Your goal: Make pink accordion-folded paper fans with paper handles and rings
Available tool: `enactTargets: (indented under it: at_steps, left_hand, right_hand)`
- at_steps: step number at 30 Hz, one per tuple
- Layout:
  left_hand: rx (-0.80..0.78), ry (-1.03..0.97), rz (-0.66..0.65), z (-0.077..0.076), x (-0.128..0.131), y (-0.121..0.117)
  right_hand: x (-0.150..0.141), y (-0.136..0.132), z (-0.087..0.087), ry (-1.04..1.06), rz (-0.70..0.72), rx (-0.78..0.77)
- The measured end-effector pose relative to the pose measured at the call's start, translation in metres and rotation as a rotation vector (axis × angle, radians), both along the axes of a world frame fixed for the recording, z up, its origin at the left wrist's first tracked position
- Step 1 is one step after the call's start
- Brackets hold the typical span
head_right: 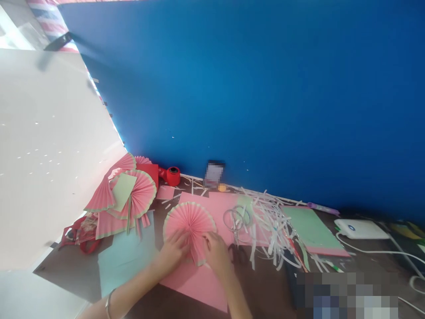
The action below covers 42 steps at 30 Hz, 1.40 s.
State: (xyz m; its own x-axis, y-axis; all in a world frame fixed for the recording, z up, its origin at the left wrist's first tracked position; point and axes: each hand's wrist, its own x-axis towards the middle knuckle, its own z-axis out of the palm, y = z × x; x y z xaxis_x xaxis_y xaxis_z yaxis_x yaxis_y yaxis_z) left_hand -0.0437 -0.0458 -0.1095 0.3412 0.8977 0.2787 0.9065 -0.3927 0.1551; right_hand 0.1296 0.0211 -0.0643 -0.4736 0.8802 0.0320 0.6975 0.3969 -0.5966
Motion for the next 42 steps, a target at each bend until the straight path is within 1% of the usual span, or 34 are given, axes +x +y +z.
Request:
enactTargets:
  at_steps: [2, 5, 7, 12, 15, 19, 22, 30, 37, 39, 42]
  left_hand:
    - [-0.012, 0.011, -0.002, 0.002, 0.0, 0.0]
    - [-0.028, 0.013, 0.0, 0.007, -0.001, 0.001]
    - [-0.042, 0.009, -0.005, 0.01, 0.0, 0.001]
    - [-0.078, 0.009, 0.003, 0.016, 0.0, 0.001]
    - [-0.078, 0.013, -0.004, 0.017, -0.001, 0.001]
    - [-0.074, 0.0, -0.015, 0.018, -0.002, 0.001]
    - [-0.069, -0.003, -0.014, 0.018, -0.002, 0.001]
    - [-0.028, 0.004, -0.006, 0.015, -0.003, 0.002]
    - [-0.044, 0.004, -0.011, 0.015, -0.002, 0.002]
    - [-0.05, 0.013, -0.003, 0.015, -0.001, 0.003]
    - [-0.046, 0.019, 0.001, 0.015, -0.001, 0.002]
  right_hand:
    - [0.004, 0.019, 0.004, -0.1, 0.074, 0.077]
    - [0.002, 0.034, 0.006, -0.232, 0.153, 0.105]
    - [-0.002, 0.037, 0.007, -0.253, 0.19, 0.1]
    - [-0.004, 0.031, 0.005, -0.267, 0.241, 0.108]
    - [-0.001, 0.029, 0.002, -0.248, 0.251, 0.103]
    - [0.002, 0.03, -0.003, -0.194, 0.221, 0.093]
    - [0.003, 0.031, -0.005, -0.196, 0.209, 0.077]
    - [-0.001, 0.033, -0.005, -0.182, 0.197, 0.058]
    - [-0.005, 0.037, -0.006, -0.187, 0.223, 0.036]
    - [-0.006, 0.036, -0.007, -0.195, 0.233, 0.057]
    - [-0.007, 0.032, -0.008, -0.261, 0.222, 0.177]
